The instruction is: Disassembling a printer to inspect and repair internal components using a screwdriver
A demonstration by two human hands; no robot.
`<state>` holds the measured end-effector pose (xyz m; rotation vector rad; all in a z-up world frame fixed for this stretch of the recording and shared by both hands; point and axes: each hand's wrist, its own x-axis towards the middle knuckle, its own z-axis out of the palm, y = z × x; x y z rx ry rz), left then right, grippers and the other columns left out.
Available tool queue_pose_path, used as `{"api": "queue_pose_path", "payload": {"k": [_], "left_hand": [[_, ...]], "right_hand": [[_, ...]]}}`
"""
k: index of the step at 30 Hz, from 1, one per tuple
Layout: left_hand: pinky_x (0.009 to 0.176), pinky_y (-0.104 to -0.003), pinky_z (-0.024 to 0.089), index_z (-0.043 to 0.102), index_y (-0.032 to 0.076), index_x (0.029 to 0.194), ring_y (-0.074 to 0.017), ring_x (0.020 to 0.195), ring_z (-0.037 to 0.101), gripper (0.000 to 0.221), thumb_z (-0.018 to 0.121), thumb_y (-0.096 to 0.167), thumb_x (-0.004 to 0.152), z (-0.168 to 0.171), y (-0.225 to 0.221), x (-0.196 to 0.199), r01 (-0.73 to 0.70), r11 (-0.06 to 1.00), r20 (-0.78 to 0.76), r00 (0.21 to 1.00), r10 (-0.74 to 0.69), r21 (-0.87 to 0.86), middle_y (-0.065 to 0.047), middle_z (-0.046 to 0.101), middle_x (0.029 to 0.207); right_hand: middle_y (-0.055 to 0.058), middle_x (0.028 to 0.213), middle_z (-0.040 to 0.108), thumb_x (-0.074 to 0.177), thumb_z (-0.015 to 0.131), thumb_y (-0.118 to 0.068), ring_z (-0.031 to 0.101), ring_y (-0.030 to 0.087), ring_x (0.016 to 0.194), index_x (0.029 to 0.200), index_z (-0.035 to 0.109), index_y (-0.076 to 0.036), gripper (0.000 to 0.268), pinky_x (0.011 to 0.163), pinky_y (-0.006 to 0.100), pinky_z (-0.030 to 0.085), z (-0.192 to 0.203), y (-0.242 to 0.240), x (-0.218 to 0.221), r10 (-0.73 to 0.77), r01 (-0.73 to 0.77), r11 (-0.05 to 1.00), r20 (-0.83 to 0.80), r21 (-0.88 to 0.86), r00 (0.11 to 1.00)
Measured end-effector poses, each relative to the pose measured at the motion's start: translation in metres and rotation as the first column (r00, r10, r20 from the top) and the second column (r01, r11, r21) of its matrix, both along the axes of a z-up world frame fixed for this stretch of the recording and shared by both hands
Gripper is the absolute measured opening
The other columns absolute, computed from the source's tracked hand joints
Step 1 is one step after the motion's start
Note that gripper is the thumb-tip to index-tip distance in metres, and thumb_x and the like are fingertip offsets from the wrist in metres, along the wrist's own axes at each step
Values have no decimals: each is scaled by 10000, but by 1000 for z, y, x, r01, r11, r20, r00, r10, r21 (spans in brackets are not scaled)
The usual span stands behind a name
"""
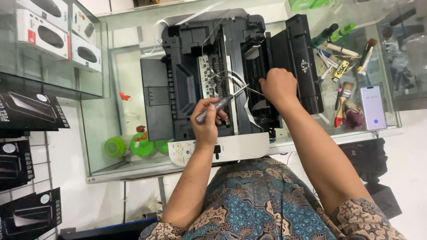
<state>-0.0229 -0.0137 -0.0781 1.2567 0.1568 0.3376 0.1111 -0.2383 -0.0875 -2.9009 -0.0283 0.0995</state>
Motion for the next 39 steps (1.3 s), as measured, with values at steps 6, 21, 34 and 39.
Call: {"api": "queue_pose_path", "payload": {"k": [6, 21, 34, 39], "left_hand": [[440, -204, 475, 695, 23, 1059, -210, 531, 698, 284, 578, 267, 973, 0, 3, 0, -42, 998, -45, 998, 41, -38, -167, 669, 588], [422, -198, 461, 677, 16, 1062, -213, 521, 696, 300, 561, 278, 972, 4, 1, 1, -48, 998, -109, 993, 43, -40, -174, 664, 586], [404, -200, 461, 687, 8, 1062, -232, 501, 696, 292, 574, 254, 953, -5, 2, 1, -68, 996, -128, 990, 60, -59, -192, 659, 570], [390, -205, 463, 689, 3, 1051, -236, 486, 694, 299, 578, 262, 950, -7, 3, 2, -73, 994, -125, 990, 63, -81, -192, 649, 558]], "right_hand": [[276, 639, 656, 930, 711, -253, 710, 527, 705, 690, 702, 28, 369, 534, 553, 572, 29, 7, -18, 26, -16, 991, -71, 134, 997], [297, 671, 670, 959, 648, -162, 715, 483, 689, 768, 705, 97, 326, 502, 509, 579, 11, -6, -6, 84, -38, 973, -197, 228, 977], [285, 626, 653, 961, 691, -129, 707, 378, 599, 767, 695, 109, 307, 384, 438, 548, 7, -4, -5, 93, -77, 991, -155, 112, 984], [359, 934, 722, 984, 681, -212, 724, 496, 871, 1144, 717, 132, 381, 575, 542, 610, 51, -1, -17, 100, -67, 988, -249, 137, 963]]}}
